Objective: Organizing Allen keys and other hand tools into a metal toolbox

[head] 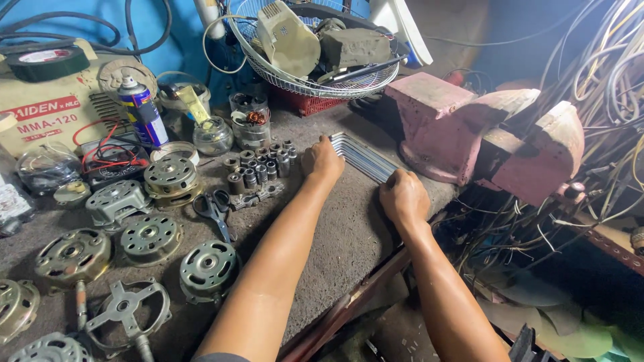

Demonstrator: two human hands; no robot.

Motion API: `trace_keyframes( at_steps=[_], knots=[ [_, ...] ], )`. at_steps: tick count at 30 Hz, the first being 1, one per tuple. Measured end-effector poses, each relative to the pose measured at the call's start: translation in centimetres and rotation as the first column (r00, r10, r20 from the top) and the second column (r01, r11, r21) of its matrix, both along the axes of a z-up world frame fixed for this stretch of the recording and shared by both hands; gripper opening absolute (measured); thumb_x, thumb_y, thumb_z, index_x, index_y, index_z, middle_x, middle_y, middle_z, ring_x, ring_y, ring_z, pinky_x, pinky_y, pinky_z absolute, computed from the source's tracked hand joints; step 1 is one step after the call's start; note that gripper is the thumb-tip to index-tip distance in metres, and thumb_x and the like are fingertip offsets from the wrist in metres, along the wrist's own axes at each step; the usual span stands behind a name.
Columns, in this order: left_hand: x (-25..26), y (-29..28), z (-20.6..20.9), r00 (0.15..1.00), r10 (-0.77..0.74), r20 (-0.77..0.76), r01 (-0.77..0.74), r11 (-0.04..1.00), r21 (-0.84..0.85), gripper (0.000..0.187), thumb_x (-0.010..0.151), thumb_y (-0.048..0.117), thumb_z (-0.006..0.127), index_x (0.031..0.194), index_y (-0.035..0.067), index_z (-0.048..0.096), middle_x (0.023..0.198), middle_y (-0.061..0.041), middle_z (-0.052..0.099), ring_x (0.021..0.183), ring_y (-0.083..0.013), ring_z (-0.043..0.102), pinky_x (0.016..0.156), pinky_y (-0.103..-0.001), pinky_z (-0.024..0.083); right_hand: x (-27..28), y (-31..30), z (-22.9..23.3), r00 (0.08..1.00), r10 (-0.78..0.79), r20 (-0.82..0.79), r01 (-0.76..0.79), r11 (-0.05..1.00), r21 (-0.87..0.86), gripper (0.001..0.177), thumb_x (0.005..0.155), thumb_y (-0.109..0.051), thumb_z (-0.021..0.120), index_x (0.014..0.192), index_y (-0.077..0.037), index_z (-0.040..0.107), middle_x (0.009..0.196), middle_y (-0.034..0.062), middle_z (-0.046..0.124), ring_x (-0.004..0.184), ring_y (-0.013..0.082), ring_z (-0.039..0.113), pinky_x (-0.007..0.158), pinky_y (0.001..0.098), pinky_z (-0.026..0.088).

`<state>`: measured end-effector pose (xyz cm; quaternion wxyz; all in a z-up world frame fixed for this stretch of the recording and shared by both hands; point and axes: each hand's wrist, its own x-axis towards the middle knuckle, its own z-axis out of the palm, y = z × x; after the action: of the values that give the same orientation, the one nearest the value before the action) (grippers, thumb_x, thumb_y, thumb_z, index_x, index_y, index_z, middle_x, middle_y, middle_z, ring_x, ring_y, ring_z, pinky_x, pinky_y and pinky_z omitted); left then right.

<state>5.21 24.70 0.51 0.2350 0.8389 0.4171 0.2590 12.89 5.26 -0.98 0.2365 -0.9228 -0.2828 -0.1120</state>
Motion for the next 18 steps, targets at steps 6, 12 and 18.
trace_keyframes(
  at_steps=[6, 12, 18],
  knots=[
    [-0.7, -1.2, 0.7, 0.983, 0.013, 0.182, 0.001, 0.997, -0.076, 0.043, 0.084, 0.013, 0.078, 0.116, -0.004, 0.055, 0.104, -0.025, 0.074, 0.105, -0.0433, 0.073, 0.088, -0.047, 0.062, -0.2, 0.6, 0.7, 1.0, 0.014, -0.017, -0.013, 0.999, 0.036, 0.019, 0.081, -0.033, 0.071, 0.093, -0.018, 0.072, 0.098, 0.0104, 0.066, 0.101, 0.0382, 0.07, 0.086, 0.0526, 0.059],
    [-0.1, -0.8, 0.3, 0.98, 0.029, 0.198, -0.017, 0.998, -0.063, 0.044, 0.082, 0.014, 0.081, 0.115, -0.004, 0.057, 0.102, -0.024, 0.074, 0.103, -0.0427, 0.074, 0.085, -0.045, 0.063, 0.3, 0.5, 0.5, 0.999, 0.009, -0.049, -0.005, 0.997, 0.076, 0.018, 0.078, -0.033, 0.073, 0.09, -0.019, 0.07, 0.097, 0.0076, 0.067, 0.102, 0.0366, 0.07, 0.087, 0.0523, 0.059],
    [-1.1, -1.6, 1.2, 0.979, 0.031, 0.202, -0.017, 0.997, -0.073, 0.046, 0.082, 0.016, 0.081, 0.115, -0.004, 0.057, 0.103, -0.025, 0.073, 0.104, -0.0433, 0.074, 0.087, -0.046, 0.062, -0.3, 0.5, 0.7, 0.997, -0.003, -0.081, 0.01, 0.996, 0.088, 0.019, 0.081, -0.034, 0.073, 0.094, -0.02, 0.07, 0.099, 0.0073, 0.067, 0.105, 0.0351, 0.07, 0.09, 0.0518, 0.058]
  ],
)
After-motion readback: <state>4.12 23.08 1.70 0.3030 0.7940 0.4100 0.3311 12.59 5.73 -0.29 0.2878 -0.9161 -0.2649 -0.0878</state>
